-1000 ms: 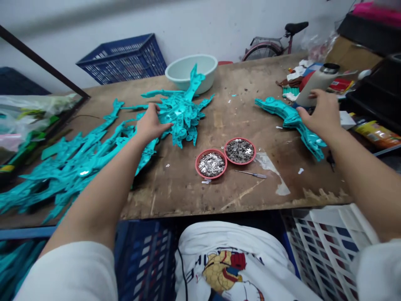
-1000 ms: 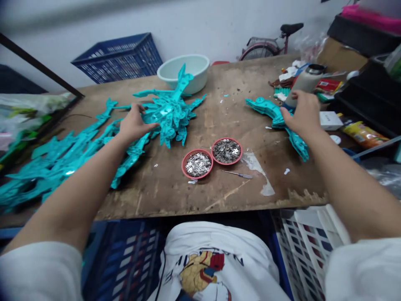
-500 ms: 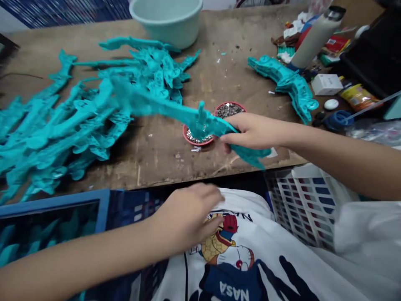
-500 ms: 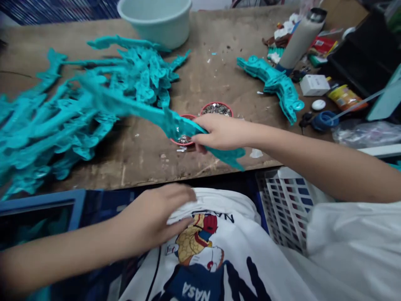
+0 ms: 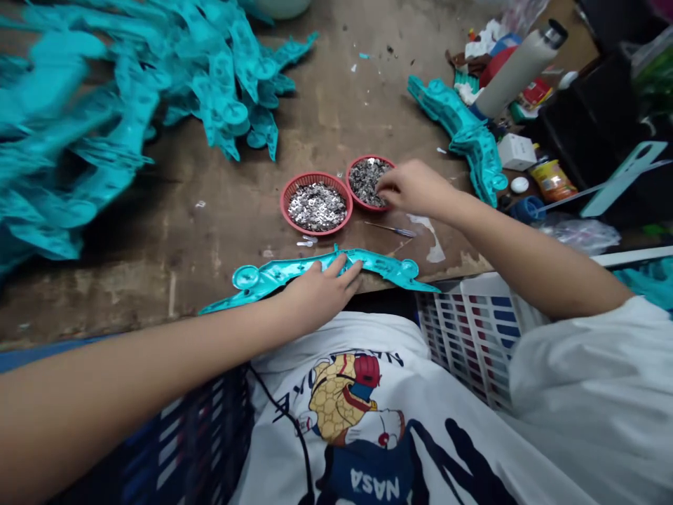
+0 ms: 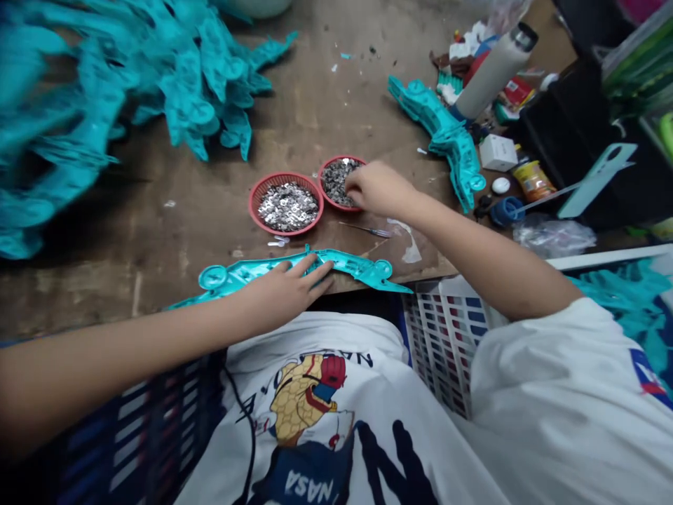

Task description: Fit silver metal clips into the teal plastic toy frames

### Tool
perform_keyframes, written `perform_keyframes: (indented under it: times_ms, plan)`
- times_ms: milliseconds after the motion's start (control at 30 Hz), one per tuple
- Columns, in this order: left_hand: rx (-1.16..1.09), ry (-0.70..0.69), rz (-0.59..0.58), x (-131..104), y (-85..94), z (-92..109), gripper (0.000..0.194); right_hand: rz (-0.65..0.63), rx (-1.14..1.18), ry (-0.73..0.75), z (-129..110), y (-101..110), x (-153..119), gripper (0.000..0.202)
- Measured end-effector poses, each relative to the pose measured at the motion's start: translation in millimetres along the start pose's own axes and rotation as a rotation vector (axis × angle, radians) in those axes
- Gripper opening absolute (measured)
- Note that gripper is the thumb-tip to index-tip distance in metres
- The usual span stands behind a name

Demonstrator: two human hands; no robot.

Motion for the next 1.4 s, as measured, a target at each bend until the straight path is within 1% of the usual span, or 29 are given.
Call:
perform_keyframes:
  times_ms: [33, 67, 133, 200, 267, 367, 433, 467, 500, 533, 600, 633, 667, 733, 800, 833, 867, 933, 1000, 1067, 1133, 1233, 1300, 1400]
  plan:
    - [0.001, 0.007, 0.009, -0.3, -0.7, -1.5, 0.071, 0.069, -0.034, -0.04, 9.7, -0.3, 7.6, 0.044]
    - [0.002, 0.015, 0.017, -0.7, -1.5, -3.3, 0.072, 0.097, -0.054, -0.072, 18.0, -3.1, 14.8, 0.045]
    - [0.003, 0.031, 0.036, -1.4, -3.2, -7.2, 0.072, 0.085, -0.053, -0.111, 29.3, -13.3, 26.6, 0.044]
    - [0.01, 0.037, 0.054, -2.3, -3.9, -10.8, 0.07, 0.078, -0.034, -0.136, 33.8, -24.0, 33.2, 0.042]
    - [0.017, 0.021, 0.06, -2.7, -1.6, -14.2, 0.066, 0.104, -0.027, -0.154, 34.2, -31.8, 35.2, 0.039]
    - [-0.044, -0.059, 0.079, 0.7, 10.1, -21.7, 0.051, 0.143, -0.02, -0.16, 33.4, -38.2, 34.1, 0.036]
    - [-0.125, -0.107, 0.163, 6.1, 20.9, -32.0, 0.032, 0.146, -0.015, -0.146, 35.0, -40.2, 33.7, 0.035]
    - [-0.161, -0.109, 0.229, 9.4, 25.5, -39.6, 0.028, 0.142, -0.015, -0.131, 36.7, -40.4, 33.9, 0.034]
    - [-0.189, -0.083, 0.303, 12.7, 28.3, -49.3, 0.029, 0.142, -0.016, -0.112, 38.8, -39.8, 34.2, 0.034]
    - [-0.212, -0.029, 0.378, 15.8, 28.7, -61.0, 0.033, 0.151, -0.017, -0.092, 41.3, -38.3, 34.7, 0.035]
    - [-0.25, 0.132, 0.484, 21.0, 20.6, -88.2, 0.038, 0.192, -0.016, -0.069, 45.8, -32.6, 35.4, 0.037]
    - [-0.263, 0.21, 0.503, 23.2, 12.1, -102.3, 0.04, 0.221, -0.017, -0.076, 47.2, -28.4, 35.1, 0.038]
    - [-0.271, 0.265, 0.493, 25.4, 1.5, -115.3, 0.041, 0.248, -0.02, -0.092, 47.4, -23.6, 33.7, 0.039]
    - [-0.278, 0.314, 0.437, 30.6, -22.1, -136.6, 0.039, 0.289, -0.025, -0.127, 42.0, -13.1, 25.7, 0.039]
    - [-0.306, 0.35, 0.442, 36.2, -40.9, -150.6, 0.03, 0.307, 0.003, -0.133, 28.2, -3.8, 8.4, 0.038]
    - [-0.333, 0.373, 0.464, 38.8, -46.7, -154.8, 0.026, 0.3, 0.042, -0.122, 18.8, -0.7, -3.8, 0.037]
    - [-0.367, 0.398, 0.493, 41.1, -49.6, -157.4, 0.022, 0.279, 0.098, -0.108, 8.8, 0.8, -17.8, 0.037]
    - [-0.428, 0.444, 0.526, 43.9, -47.8, -158.0, 0.017, 0.187, 0.241, -0.09, -9.6, -2.8, -46.9, 0.033]
    - [-0.425, 0.491, 0.513, 43.9, -39.0, -154.6, 0.018, 0.075, 0.373, -0.104, -20.6, -13.9, -70.2, 0.028]
    - [-0.36, 0.536, 0.46, 42.0, -28.4, -149.7, 0.023, -0.006, 0.471, -0.144, -21.3, -29.5, -82.0, 0.025]
    - [-0.307, 0.564, 0.418, 39.6, -19.7, -145.6, 0.026, -0.052, 0.543, -0.182, -14.2, -45.9, -82.6, 0.023]
    - [-0.338, 0.571, 0.437, 36.7, -13.2, -142.9, 0.027, -0.078, 0.631, -0.196, -1.7, -66.3, -74.7, 0.023]
    - [-0.38, 0.588, 0.45, 35.1, -12.2, -143.5, 0.026, -0.073, 0.664, -0.181, 1.8, -75.3, -70.6, 0.024]
    - [-0.43, 0.636, 0.426, 32.9, -11.6, -144.1, 0.024, -0.066, 0.636, -0.159, 0.2, -83.1, -69.7, 0.022]
Point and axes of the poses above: each hand's wrist, its own x-axis towards the middle knuckle, its own y-axis out of the back of the hand, z = x × y, the point moved 2 cm from there along x, towards the middle knuckle, and after that the axes turned 11 degrees about z, right-handed, at the moved point
